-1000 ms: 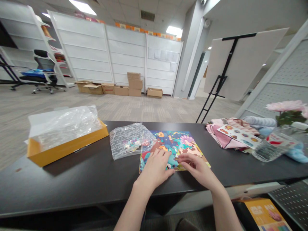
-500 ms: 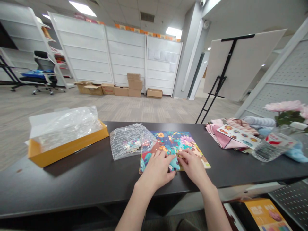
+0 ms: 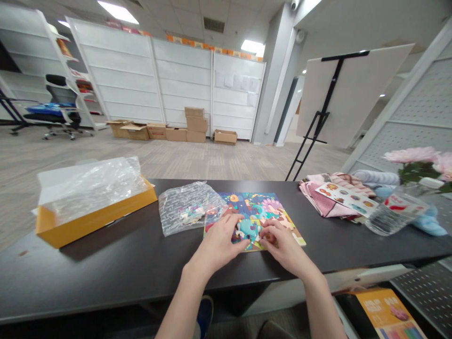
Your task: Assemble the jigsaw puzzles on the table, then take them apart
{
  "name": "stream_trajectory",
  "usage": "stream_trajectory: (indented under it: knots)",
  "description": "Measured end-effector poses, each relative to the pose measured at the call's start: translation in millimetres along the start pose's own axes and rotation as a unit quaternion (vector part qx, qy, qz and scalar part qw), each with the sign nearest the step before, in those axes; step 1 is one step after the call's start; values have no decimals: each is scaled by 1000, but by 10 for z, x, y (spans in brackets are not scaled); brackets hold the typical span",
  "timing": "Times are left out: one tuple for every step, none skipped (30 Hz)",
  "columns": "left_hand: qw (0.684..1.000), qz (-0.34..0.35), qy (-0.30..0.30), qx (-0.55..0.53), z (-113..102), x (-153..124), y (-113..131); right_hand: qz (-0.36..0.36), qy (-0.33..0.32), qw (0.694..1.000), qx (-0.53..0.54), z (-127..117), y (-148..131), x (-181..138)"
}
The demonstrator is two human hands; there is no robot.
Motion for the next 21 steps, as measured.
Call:
stream_trajectory:
  knots:
    - [1000,4,-4,2,39,18,34,-3,-1,1000,9,-12,-5,-10]
    - [1000,8,-7,7,79,36,63,-7,2,1000,19,-25,-11,-17]
    - [1000,12,-10,14,119,53,82,-10,5,999,30,-36,-18,-21]
    - [1000,16,-10,22,154,68,93,-13,6,999,42,-42,-25,-21]
    - [999,19,-9,30,185,81,95,-13,4,999,53,-43,-32,-18]
    - [999,21,-9,35,211,92,89,-12,-1,998,63,-40,-38,-14]
    - [999,22,-11,39,233,101,77,-9,-7,997,73,-34,-41,-9]
    - [999,21,-16,41,252,108,62,-4,-12,996,84,-30,-40,-6]
    - [999,18,-22,42,266,113,45,2,-14,995,94,-28,-35,-5]
    - [999,16,-28,43,276,115,32,8,-13,995,103,-30,-26,-7]
    - [998,14,-33,45,281,115,22,13,-10,994,109,-33,-13,-10]
    - [998,14,-37,47,284,114,18,17,-5,994,111,-36,3,-15]
    - [998,14,-39,51,284,113,19,21,0,994,108,-38,21,-20]
    - [998,15,-40,56,285,113,24,23,6,995,101,-40,38,-26]
    - [997,14,-41,62,286,113,29,27,13,995,90,-42,54,-31]
    - [997,12,-44,69,290,115,34,29,21,996,79,-44,64,-34]
    - [996,10,-47,76,295,117,38,30,25,997,68,-44,64,-34]
    - [995,7,-50,81,301,120,41,28,27,998,58,-42,53,-30]
    - [995,4,-52,85,305,123,43,26,27,998,50,-41,34,-25]
    - [995,2,-54,88,309,125,46,25,26,998,44,-40,10,-17]
    - [994,1,-55,90,312,126,48,25,23,999,39,-40,-16,-9]
Point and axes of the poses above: each hand's wrist, its own x-axis towards the middle knuckle, its own z-axis out of the palm, y = z × x, the point moved 6 cm from there along x, towards the middle knuckle, and after that the axes turned 12 degrees about -y, right-handed, at the moved point
